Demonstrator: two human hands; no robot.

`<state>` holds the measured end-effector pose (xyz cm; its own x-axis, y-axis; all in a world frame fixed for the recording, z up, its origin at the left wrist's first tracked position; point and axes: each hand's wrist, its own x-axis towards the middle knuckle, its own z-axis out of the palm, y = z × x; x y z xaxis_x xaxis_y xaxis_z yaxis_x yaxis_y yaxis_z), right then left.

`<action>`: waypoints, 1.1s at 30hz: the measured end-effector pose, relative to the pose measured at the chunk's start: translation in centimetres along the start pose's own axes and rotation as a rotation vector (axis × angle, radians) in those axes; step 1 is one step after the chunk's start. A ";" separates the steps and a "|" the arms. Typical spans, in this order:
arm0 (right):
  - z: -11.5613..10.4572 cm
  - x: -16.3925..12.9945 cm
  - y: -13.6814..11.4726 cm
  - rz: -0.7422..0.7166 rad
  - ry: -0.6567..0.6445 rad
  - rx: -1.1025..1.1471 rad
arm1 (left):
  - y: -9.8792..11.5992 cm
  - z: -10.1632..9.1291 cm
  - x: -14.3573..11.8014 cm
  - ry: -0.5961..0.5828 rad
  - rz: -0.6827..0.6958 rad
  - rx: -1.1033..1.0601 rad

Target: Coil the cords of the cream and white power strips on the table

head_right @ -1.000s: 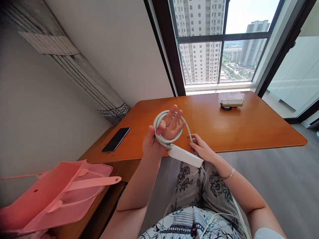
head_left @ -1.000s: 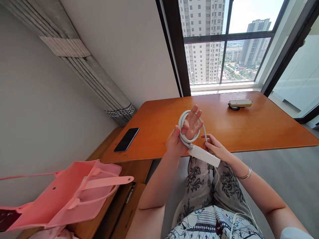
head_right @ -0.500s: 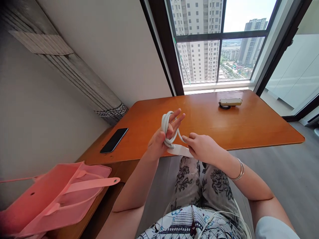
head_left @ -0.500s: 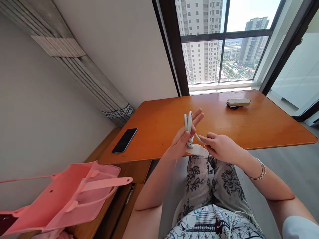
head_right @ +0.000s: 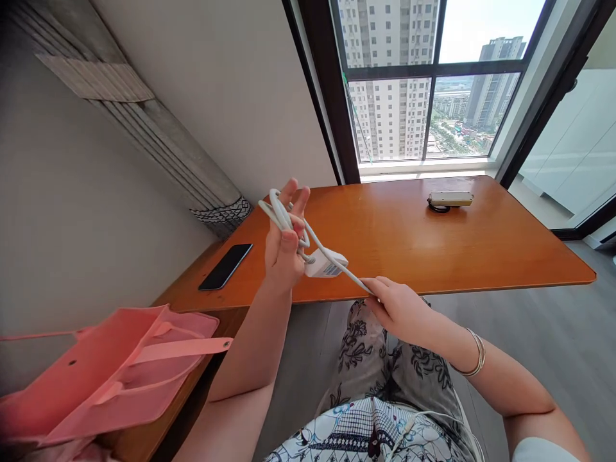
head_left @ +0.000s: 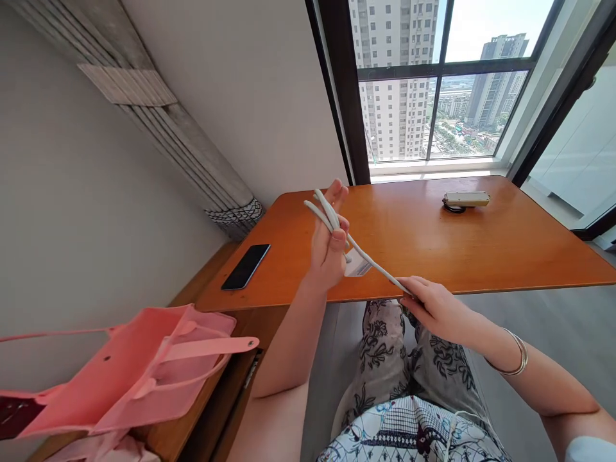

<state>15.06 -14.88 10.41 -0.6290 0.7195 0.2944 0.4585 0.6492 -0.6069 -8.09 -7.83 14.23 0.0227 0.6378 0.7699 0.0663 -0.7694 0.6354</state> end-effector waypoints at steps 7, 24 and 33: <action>-4.4 1.3 -3.9 -0.446 0.192 -0.397 | 0.9 2.2 -0.4 -0.203 -0.515 -0.605; -5.1 6.6 0.1 -0.066 0.455 0.106 | 2.4 4.4 -2.2 -0.290 -1.022 -1.188; -2.6 5.8 2.1 0.037 0.197 0.747 | 2.5 3.7 -2.5 -0.295 -1.021 -1.219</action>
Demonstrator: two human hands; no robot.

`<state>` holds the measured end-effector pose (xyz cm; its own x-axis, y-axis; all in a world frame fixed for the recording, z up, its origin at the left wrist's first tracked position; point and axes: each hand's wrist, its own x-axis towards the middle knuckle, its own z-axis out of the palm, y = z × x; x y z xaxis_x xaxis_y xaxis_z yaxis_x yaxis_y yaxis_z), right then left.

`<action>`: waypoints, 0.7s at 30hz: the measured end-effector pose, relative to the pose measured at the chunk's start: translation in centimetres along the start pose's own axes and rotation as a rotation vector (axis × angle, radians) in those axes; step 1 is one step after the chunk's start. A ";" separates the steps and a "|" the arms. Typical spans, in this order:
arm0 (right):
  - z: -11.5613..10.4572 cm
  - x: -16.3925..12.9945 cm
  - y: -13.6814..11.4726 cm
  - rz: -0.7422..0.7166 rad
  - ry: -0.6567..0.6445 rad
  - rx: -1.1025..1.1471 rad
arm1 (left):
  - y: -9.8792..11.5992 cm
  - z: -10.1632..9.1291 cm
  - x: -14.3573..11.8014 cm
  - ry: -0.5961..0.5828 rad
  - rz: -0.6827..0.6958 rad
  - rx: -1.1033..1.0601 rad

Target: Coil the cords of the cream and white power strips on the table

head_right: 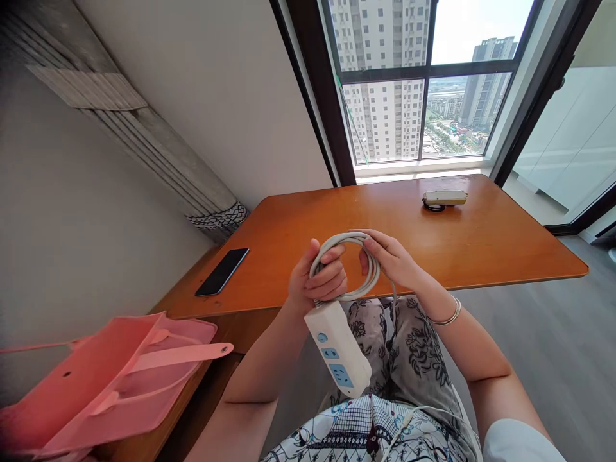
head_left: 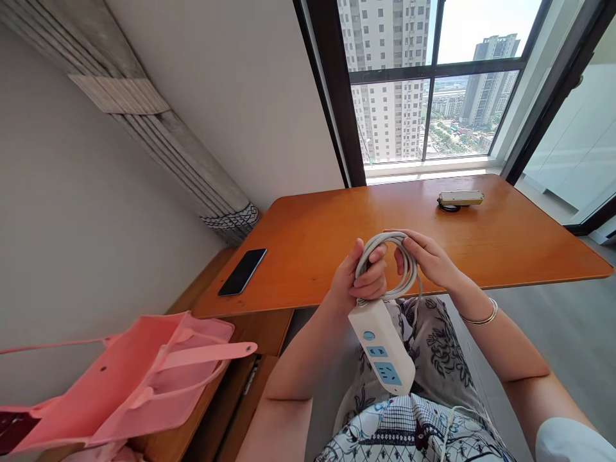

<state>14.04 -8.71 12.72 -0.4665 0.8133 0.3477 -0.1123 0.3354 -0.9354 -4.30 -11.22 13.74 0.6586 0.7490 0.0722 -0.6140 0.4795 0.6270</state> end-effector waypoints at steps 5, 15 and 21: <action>0.8 0.3 -0.2 0.001 0.100 0.085 | -0.3 -0.8 0.4 -0.084 0.000 0.095; 1.9 -0.1 3.2 0.101 0.202 0.297 | -1.3 0.5 0.3 0.030 0.207 0.235; 2.1 -2.1 5.7 0.064 0.112 0.139 | -1.2 1.6 0.4 0.110 0.448 0.460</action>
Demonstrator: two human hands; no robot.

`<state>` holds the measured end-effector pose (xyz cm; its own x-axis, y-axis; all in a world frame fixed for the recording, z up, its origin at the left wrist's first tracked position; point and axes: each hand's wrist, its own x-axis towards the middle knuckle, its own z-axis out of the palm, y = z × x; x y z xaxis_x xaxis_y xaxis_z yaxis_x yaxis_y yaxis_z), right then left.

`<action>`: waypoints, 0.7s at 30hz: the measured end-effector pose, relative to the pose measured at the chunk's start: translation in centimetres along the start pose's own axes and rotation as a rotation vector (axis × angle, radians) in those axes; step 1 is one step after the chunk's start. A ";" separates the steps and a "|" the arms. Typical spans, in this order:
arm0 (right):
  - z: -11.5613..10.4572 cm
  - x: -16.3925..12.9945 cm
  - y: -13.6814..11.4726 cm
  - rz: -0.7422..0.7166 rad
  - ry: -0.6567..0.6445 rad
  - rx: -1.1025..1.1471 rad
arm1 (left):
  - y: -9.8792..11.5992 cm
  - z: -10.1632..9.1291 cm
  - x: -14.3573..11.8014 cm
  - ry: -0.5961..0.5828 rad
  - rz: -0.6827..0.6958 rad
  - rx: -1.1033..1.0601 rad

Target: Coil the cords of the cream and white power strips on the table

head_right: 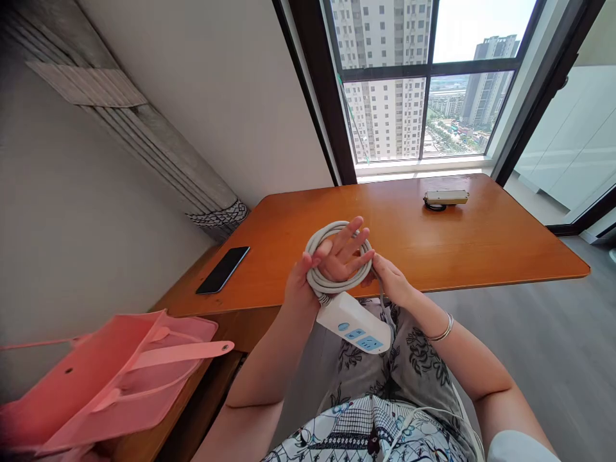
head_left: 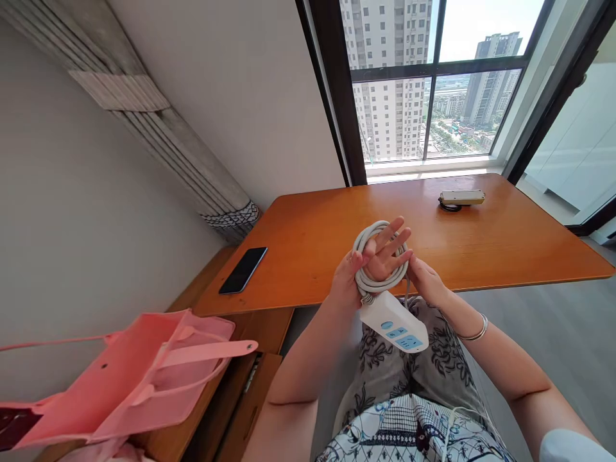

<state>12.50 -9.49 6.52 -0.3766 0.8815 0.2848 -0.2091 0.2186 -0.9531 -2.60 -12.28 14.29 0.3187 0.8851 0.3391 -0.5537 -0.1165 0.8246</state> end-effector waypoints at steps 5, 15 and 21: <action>-1.2 -2.1 0.7 0.091 -0.220 -0.182 | 1.3 -0.5 0.2 0.152 0.190 0.208; -2.6 -4.5 0.6 -0.317 0.101 -0.887 | 1.8 -2.4 0.7 0.355 0.538 0.389; -1.1 -4.5 -5.7 -0.722 -0.037 -1.263 | 0.9 -3.4 1.0 0.250 0.399 0.482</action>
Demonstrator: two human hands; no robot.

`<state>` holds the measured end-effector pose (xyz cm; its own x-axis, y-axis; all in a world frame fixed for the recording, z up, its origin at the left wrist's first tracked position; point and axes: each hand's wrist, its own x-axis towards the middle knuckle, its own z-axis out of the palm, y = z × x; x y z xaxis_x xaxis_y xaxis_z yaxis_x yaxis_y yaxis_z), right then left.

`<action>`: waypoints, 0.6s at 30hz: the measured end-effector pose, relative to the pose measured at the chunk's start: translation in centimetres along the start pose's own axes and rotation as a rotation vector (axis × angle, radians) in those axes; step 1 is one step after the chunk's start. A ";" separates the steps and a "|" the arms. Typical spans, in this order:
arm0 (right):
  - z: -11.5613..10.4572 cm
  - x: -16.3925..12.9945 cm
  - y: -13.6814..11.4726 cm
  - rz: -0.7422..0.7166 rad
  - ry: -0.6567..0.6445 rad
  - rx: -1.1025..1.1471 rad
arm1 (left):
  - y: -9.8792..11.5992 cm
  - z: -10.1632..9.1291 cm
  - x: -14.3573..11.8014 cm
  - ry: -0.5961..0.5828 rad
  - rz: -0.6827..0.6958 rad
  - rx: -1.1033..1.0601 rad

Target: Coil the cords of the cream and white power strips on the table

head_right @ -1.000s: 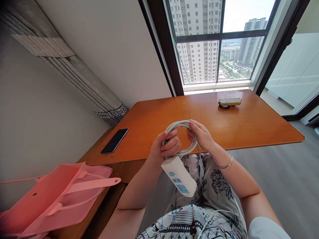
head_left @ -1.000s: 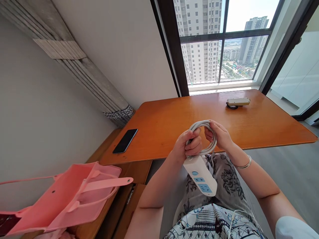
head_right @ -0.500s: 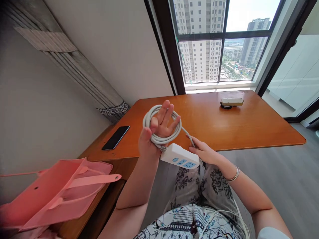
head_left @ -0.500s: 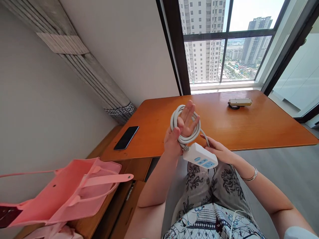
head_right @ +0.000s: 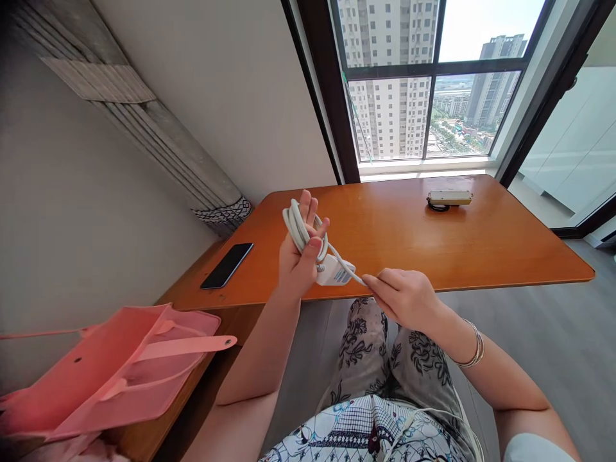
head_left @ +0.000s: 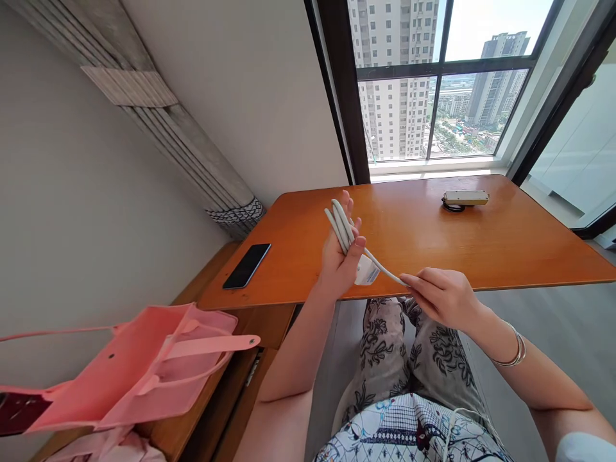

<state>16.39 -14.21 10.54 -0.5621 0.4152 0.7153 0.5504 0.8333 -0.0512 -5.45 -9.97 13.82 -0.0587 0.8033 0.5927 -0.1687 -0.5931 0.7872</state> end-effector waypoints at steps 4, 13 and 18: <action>-2.6 3.0 -0.9 -0.193 0.014 -0.084 | 0.2 0.3 -0.3 -0.219 -0.261 -0.089; -2.9 6.9 0.6 0.002 0.015 0.108 | -0.4 2.3 -3.0 -0.709 -0.734 -0.445; -2.3 6.7 1.2 0.143 -0.014 0.270 | -1.4 2.0 -3.2 -0.657 -0.776 -0.618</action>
<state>14.71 -11.27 16.91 -0.5002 0.5388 0.6778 0.4418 0.8321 -0.3355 -3.04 -11.83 11.12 0.7535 0.6482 0.1096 -0.3933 0.3109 0.8652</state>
